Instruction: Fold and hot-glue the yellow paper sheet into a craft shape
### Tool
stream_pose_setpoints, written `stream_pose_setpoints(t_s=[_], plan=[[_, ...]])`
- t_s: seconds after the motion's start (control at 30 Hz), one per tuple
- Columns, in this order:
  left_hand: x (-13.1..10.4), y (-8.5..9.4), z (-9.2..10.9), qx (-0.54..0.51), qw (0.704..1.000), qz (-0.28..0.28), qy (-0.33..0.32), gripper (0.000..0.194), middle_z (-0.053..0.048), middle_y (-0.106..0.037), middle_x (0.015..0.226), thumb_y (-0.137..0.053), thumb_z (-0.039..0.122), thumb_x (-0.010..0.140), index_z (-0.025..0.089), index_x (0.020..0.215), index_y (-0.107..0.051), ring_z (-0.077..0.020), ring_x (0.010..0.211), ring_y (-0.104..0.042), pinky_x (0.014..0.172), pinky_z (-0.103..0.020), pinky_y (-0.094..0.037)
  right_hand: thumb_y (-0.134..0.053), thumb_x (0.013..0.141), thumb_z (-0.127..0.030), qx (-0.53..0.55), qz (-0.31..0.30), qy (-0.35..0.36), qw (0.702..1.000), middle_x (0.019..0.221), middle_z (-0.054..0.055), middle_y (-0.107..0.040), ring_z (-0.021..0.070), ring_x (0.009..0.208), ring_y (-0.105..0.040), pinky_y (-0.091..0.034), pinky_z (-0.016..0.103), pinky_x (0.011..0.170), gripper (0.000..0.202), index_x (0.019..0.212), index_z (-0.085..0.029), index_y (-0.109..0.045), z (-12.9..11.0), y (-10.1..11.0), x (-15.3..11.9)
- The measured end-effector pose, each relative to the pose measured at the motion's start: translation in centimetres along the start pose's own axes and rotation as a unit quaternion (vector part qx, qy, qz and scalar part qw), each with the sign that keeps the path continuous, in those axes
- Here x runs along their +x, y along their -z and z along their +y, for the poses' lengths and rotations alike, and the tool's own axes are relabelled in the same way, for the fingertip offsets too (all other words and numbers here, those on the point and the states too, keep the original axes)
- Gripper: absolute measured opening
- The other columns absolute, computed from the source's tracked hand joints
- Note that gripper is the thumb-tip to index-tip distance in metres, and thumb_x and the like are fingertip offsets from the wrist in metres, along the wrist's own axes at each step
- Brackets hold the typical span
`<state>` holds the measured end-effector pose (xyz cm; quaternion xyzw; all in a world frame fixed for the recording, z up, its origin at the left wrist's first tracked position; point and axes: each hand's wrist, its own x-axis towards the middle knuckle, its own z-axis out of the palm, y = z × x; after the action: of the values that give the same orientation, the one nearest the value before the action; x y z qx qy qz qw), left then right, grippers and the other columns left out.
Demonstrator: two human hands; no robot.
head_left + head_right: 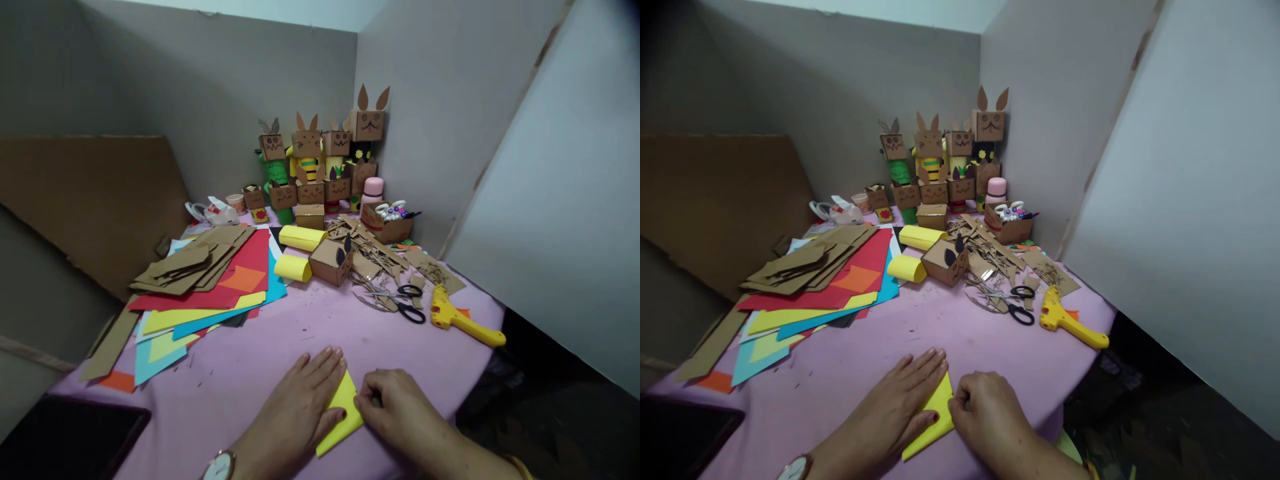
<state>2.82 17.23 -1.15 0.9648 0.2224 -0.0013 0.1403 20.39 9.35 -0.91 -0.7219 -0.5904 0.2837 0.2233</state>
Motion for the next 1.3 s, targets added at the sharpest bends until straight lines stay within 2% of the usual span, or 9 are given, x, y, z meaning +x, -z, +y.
stream_pose_setpoints(t_s=[0.17, 0.3, 0.43, 0.67, 0.8, 0.9, 1.0, 1.1, 1.3], plan=[[0.2, -0.1, 0.0, 0.016, 1.0, -0.006, 0.001, 0.053, -0.003, -0.025, 0.151, -0.036, 0.041, 0.093, 0.026, 0.142, -0.022, -0.0203, 0.138, -0.021, 0.109, -0.05, -0.028, -0.052, 0.075, -0.021, -0.012, 0.02, 0.022, 0.999, 0.068, 0.005, -0.07, 0.0175, 0.062, -0.06, -0.036, 0.025, 0.058, 0.018, 0.067, -0.017, -0.067, 0.3, 0.1, -0.6], [0.3, 0.1, 0.1, 0.026, 1.0, -0.004, -0.004, 0.054, -0.004, -0.026, 0.15, -0.036, 0.042, 0.093, 0.024, 0.142, -0.023, -0.0212, 0.138, -0.022, 0.108, -0.051, -0.029, -0.051, 0.079, -0.024, 0.06, 0.005, 0.041, 0.997, 0.071, 0.004, -0.07, 0.0163, 0.065, -0.06, -0.039, 0.024, 0.06, 0.02, 0.071, -0.017, -0.068, 1.0, 0.4, -1.4], [0.2, 0.4, 0.4, 0.035, 0.999, -0.011, -0.007, 0.054, -0.004, -0.026, 0.15, -0.036, 0.041, 0.093, 0.023, 0.142, -0.023, -0.021, 0.138, -0.022, 0.108, -0.052, -0.029, -0.051, 0.077, -0.024, 0.137, -0.05, -0.036, 0.989, 0.058, 0.002, -0.066, 0.0142, 0.052, -0.056, -0.037, 0.021, 0.048, 0.019, 0.075, -0.015, -0.067, 1.0, 0.4, -1.5], [0.4, 0.0, 0.2, 0.044, 0.999, -0.01, -0.007, 0.056, -0.003, -0.025, 0.151, -0.041, 0.039, 0.092, 0.023, 0.142, -0.022, -0.0194, 0.138, -0.021, 0.109, -0.05, -0.028, -0.053, 0.075, -0.022, 0.055, -0.023, -0.034, 0.998, 0.063, 0.006, -0.071, 0.0166, 0.059, -0.061, -0.039, 0.023, 0.053, 0.02, 0.063, -0.015, -0.067, 0.1, 0.5, -1.0], [0.4, -0.1, 0.0, 0.043, 0.999, -0.01, -0.011, 0.059, -0.004, -0.025, 0.151, -0.044, 0.04, 0.09, 0.022, 0.142, -0.022, -0.0205, 0.139, -0.02, 0.108, -0.052, -0.028, -0.054, 0.071, -0.014, 0.015, -0.018, -0.028, 0.999, 0.065, 0.005, -0.072, 0.017, 0.061, -0.063, -0.04, 0.023, 0.056, 0.016, 0.063, -0.016, -0.066, -0.1, 0.6, -0.9], [0.3, 0.0, 0.2, 0.039, 0.999, -0.008, -0.01, 0.058, -0.004, -0.026, 0.15, -0.042, 0.04, 0.091, 0.022, 0.142, -0.022, -0.0203, 0.138, -0.021, 0.108, -0.052, -0.029, -0.055, 0.073, -0.015, 0.008, -0.026, -0.018, 0.999, 0.064, 0.003, -0.071, 0.0169, 0.06, -0.063, -0.04, 0.023, 0.055, 0.012, 0.067, -0.018, -0.065, 0.0, 0.7, -1.1], [0.2, 0.3, 0.5, 0.038, 0.999, -0.005, -0.006, 0.057, -0.005, -0.026, 0.15, -0.042, 0.039, 0.091, 0.022, 0.142, -0.023, -0.0211, 0.138, -0.023, 0.108, -0.052, -0.029, -0.051, 0.082, -0.02, 0.007, -0.013, 0.048, 0.999, 0.072, 0.003, -0.07, 0.0172, 0.065, -0.063, -0.043, 0.025, 0.059, 0.014, 0.084, -0.019, -0.064, 0.6, 0.9, -1.6], [0.2, 0.4, 0.6, 0.033, 0.999, -0.003, -0.006, 0.057, -0.005, -0.028, 0.149, -0.042, 0.041, 0.091, 0.022, 0.142, -0.025, -0.0219, 0.137, -0.024, 0.107, -0.052, -0.03, -0.043, 0.088, -0.018, -0.049, 0.015, 0.155, 0.987, 0.093, 0.006, -0.065, 0.0208, 0.084, -0.061, -0.047, 0.032, 0.073, 0.024, 0.104, -0.021, -0.06, 1.3, 1.0, -2.0], [0.2, 0.4, 0.5, 0.013, 1.0, -0.011, -0.002, 0.056, -0.004, -0.027, 0.15, -0.038, 0.044, 0.092, 0.023, 0.142, -0.024, -0.0212, 0.137, -0.024, 0.109, -0.052, -0.027, -0.052, 0.086, -0.019, -0.143, 0.016, 0.246, 0.959, 0.109, 0.012, -0.06, 0.0273, 0.093, -0.056, -0.05, 0.043, 0.076, 0.033, 0.118, -0.019, -0.057, 2.2, 0.4, -1.6]])
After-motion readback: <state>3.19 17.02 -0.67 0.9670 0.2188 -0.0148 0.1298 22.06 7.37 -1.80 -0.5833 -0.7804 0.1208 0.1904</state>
